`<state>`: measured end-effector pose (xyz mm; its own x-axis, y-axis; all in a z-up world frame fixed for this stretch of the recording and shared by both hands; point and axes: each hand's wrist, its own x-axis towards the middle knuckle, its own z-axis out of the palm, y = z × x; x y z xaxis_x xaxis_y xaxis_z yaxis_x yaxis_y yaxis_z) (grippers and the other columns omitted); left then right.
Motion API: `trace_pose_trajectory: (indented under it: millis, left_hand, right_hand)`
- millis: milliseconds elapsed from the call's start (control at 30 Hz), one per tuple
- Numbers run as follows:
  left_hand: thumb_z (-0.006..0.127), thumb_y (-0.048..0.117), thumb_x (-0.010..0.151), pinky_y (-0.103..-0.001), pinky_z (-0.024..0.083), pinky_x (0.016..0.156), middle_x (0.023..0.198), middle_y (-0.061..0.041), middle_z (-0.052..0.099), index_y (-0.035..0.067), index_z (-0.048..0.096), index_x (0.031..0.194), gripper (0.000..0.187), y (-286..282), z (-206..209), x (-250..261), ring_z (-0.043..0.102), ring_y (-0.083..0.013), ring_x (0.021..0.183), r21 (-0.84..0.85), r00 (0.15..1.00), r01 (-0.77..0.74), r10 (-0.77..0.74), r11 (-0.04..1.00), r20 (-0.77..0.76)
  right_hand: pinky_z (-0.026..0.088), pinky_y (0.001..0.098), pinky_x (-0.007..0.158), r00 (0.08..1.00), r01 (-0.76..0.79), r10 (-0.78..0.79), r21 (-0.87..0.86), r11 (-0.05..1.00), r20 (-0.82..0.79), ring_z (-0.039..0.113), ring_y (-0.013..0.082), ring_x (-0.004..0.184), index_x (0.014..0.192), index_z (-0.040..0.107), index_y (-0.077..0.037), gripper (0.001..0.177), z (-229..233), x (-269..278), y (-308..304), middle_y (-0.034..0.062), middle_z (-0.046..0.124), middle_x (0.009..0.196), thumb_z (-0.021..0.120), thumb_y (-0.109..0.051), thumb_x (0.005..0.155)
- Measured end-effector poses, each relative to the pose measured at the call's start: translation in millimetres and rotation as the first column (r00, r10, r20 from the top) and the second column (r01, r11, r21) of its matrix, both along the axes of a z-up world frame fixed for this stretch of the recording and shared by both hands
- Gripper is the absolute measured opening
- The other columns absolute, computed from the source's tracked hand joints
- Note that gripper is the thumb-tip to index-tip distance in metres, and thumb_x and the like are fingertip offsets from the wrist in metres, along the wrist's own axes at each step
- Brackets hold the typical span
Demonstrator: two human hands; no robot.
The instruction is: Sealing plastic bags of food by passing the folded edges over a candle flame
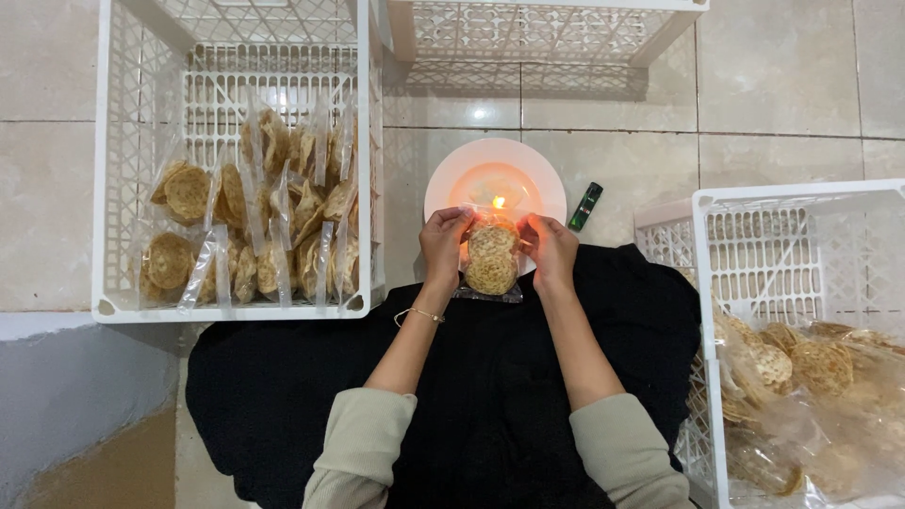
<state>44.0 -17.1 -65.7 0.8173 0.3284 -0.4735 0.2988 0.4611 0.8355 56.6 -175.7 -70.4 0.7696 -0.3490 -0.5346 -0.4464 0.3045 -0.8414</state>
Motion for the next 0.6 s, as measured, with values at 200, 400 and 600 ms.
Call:
trace_pose_trajectory:
  millis: [200,400,600]
  left_hand:
    - [0.08,0.018,0.088,-0.018,0.053,0.066,0.083,-0.005,0.075,0.007,0.066,0.104,0.024,-3,-12,-4,0.07,-0.009,0.073,-0.047,1.0,0.01,-0.01,0.999,0.01]
    - [0.077,0.01,0.09,-0.016,0.049,0.06,0.081,-0.007,0.072,0.006,0.064,0.104,0.019,-7,-3,-11,0.067,-0.0095,0.069,-0.106,0.994,0.008,0.004,0.994,0.105]
    - [0.078,0.01,0.091,-0.021,0.055,0.066,0.085,-0.011,0.074,0.002,0.065,0.104,0.02,-5,2,-20,0.073,-0.0148,0.078,-0.154,0.984,0.034,-0.005,0.987,0.181]
  right_hand:
    - [0.062,0.0356,0.061,0.996,-0.058,0.061,-0.047,0.997,0.066,0.073,0.0222,0.067,0.08,0.071,-0.006,0.009,17,-11,-9,0.0142,0.071,0.074,0.073,-0.013,0.085]
    - [0.062,0.034,0.068,0.952,-0.227,0.261,-0.202,0.953,0.159,0.074,0.0215,0.078,0.085,0.07,-0.006,0.013,68,-28,-12,0.0135,0.072,0.08,0.065,-0.016,0.091]
    - [0.06,0.0334,0.083,0.834,-0.332,0.524,-0.604,0.725,0.171,0.073,0.0212,0.1,0.106,0.078,-0.017,0.023,67,-33,-27,0.0061,0.076,0.098,0.086,-0.024,0.085]
